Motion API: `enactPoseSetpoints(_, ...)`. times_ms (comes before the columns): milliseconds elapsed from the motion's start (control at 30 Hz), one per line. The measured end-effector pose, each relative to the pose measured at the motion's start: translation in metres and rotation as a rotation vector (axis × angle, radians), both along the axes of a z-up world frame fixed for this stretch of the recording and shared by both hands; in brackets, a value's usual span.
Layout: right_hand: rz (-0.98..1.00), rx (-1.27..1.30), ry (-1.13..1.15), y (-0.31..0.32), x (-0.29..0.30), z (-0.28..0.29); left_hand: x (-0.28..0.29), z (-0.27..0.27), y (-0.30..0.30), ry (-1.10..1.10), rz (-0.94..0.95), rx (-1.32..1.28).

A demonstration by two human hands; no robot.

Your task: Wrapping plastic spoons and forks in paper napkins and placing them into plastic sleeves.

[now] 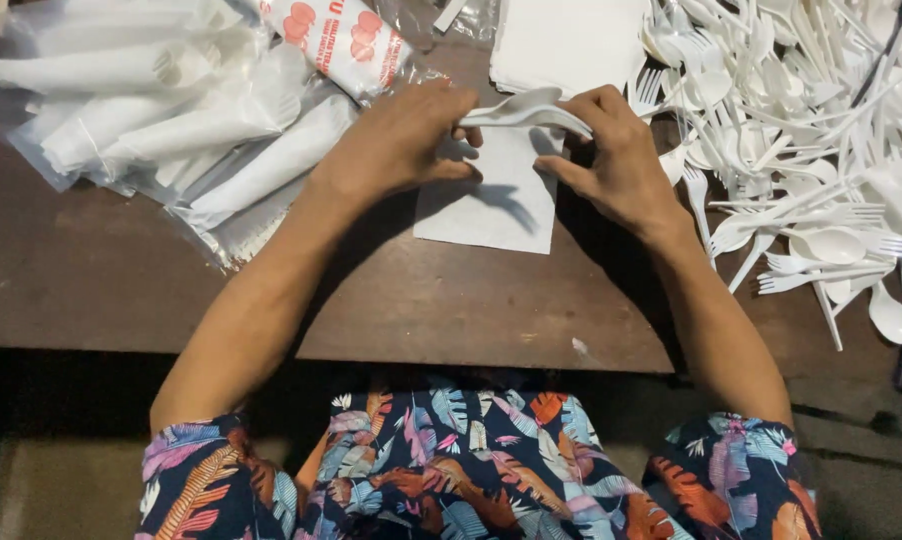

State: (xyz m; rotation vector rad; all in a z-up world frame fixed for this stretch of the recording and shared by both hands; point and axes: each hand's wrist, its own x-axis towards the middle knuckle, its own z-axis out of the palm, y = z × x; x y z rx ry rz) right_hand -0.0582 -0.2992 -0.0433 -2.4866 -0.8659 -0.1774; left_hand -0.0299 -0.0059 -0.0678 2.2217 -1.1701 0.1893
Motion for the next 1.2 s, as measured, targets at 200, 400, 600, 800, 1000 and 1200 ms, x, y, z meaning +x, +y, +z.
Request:
enactPoseSetpoints(200, 0.170, -0.034, 0.054, 0.006, -0.010, 0.004, -0.006, 0.010, -0.002, 0.122, 0.090, 0.157)
enactPoseSetpoints(400, 0.125, -0.085, 0.137, 0.004, -0.008, 0.007, -0.006, 0.011, 0.000, 0.115, 0.043, 0.201)
enactPoseSetpoints(600, -0.037, 0.413, 0.467, 0.030, -0.013, 0.047, -0.023, 0.072, -0.024, 0.615, 0.102, -0.130)
enactPoseSetpoints(800, -0.122, 1.033, 0.543, 0.047, 0.001, 0.033, -0.029, 0.056, -0.071, 0.676, 0.124, -0.499)
enactPoseSetpoints(1000, -0.181, 1.091, 0.421, 0.049, -0.011, 0.017, -0.022, 0.015, -0.076, 0.534, 0.088, -0.655)
enactPoseSetpoints(1200, -0.128, 1.065, 0.574, 0.038, -0.019, 0.036, -0.036, 0.054, -0.057, 0.382, 0.027, -0.629)
